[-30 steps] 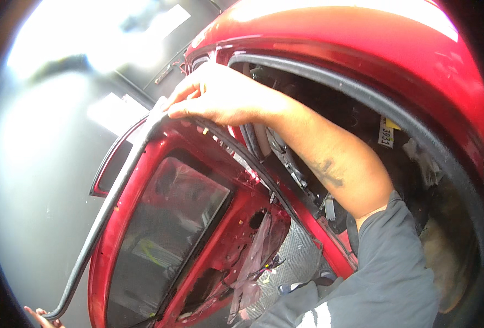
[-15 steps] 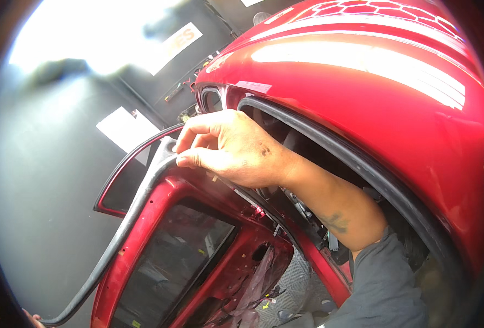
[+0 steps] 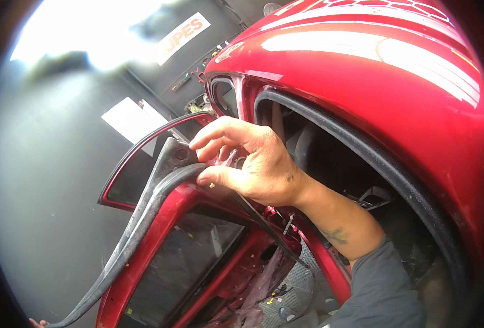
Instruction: The person installs a black rubber weather seal along the perimeter of a red car door frame. They align and press the seal into the channel around the door opening, working from the top edge down the sides and along the bottom.
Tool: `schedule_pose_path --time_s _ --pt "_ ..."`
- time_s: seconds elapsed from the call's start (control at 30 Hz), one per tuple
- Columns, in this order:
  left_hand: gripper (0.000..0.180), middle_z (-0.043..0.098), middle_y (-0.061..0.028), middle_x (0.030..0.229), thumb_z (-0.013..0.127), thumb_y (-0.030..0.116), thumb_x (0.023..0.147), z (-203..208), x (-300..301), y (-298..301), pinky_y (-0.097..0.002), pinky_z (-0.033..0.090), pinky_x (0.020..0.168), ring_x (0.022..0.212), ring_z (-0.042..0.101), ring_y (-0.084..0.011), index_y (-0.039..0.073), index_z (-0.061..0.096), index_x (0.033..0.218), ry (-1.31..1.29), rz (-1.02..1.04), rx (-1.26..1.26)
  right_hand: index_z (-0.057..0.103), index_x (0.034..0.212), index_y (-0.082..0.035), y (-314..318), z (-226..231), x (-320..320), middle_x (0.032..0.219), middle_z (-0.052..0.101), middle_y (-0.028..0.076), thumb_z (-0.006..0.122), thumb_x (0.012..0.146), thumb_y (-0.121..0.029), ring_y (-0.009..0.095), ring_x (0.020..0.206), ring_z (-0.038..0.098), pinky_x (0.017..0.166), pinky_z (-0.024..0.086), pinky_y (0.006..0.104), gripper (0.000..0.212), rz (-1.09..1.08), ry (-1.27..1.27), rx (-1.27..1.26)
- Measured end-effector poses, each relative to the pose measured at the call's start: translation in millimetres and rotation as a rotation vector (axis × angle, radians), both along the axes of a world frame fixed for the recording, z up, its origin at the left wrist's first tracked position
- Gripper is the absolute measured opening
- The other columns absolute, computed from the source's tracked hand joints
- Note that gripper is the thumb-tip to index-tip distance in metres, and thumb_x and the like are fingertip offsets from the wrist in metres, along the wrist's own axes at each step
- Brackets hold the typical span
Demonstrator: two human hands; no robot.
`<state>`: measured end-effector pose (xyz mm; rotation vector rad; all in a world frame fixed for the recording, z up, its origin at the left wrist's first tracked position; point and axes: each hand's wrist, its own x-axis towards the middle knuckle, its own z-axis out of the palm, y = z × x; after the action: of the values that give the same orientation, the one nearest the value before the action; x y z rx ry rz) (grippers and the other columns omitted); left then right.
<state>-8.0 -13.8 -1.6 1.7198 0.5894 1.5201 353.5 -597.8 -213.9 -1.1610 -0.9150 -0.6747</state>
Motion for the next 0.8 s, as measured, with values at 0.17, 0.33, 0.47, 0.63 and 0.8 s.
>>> schedule_pose_path --time_s 0.17,0.33,0.47,0.63,0.8 --pt "0.076 0.061 -0.0046 0.063 0.029 0.076 0.105 -12.8 5.1 -0.8 -0.0321 0.049 0.05 0.053 0.059 -0.0205 0.011 0.064 0.089 -0.029 -0.232 0.017 0.04 0.156 -0.004 10.7 -37.5 12.3 0.122 0.065 0.007 0.074 0.088 0.011 0.012 0.115 0.063 0.096 0.052 0.028 0.077 0.372 0.095 0.21" --pt "0.075 0.07 -0.0077 0.076 0.03 0.071 0.107 -52.3 20.1 -27.3 -0.0329 0.054 0.056 0.064 0.066 -0.0218 0.01 0.07 0.094 -0.098 -0.255 0.066 0.063 0.121 0.0 30.4 -103.8 7.2 0.128 0.066 0.017 0.067 0.08 0.015 0.027 0.117 0.068 0.103 0.054 0.0392 0.044 -0.072 -0.177 0.162" --pt "0.079 0.074 -0.0103 0.089 0.028 0.074 0.106 -100.6 -0.8 3.9 -0.0394 0.057 0.06 0.075 0.069 -0.0277 0.008 0.072 0.097 -0.084 0.195 -0.026 0.055 0.106 -0.003 71.1 -105.1 -2.4 0.148 0.056 0.033 0.07 0.081 0.014 0.047 0.135 0.058 0.111 0.048 0.0489 0.034 -0.024 -0.201 0.215" --pt "0.084 0.073 -0.0133 0.081 0.033 0.08 0.101 -142.3 -34.2 92.1 -0.0415 0.055 0.053 0.067 0.066 -0.0294 0.004 0.07 0.096 0.025 0.038 -0.212 0.054 0.109 -0.005 84.3 -95.5 5.3 0.149 0.055 0.033 0.071 0.086 0.009 0.047 0.14 0.053 0.114 0.044 0.0499 0.031 0.007 -0.172 0.201" --pt "0.087 0.065 -0.0128 0.068 0.03 0.079 0.102 -146.8 -27.3 88.3 -0.0357 0.05 0.047 0.057 0.06 -0.0264 0.003 0.069 0.086 0.212 0.068 0.071 0.052 0.106 -0.004 95.4 -128.3 10.9 0.141 0.06 0.033 0.073 0.09 0.003 0.042 0.128 0.061 0.108 0.048 0.0482 0.027 0.029 0.051 0.223"
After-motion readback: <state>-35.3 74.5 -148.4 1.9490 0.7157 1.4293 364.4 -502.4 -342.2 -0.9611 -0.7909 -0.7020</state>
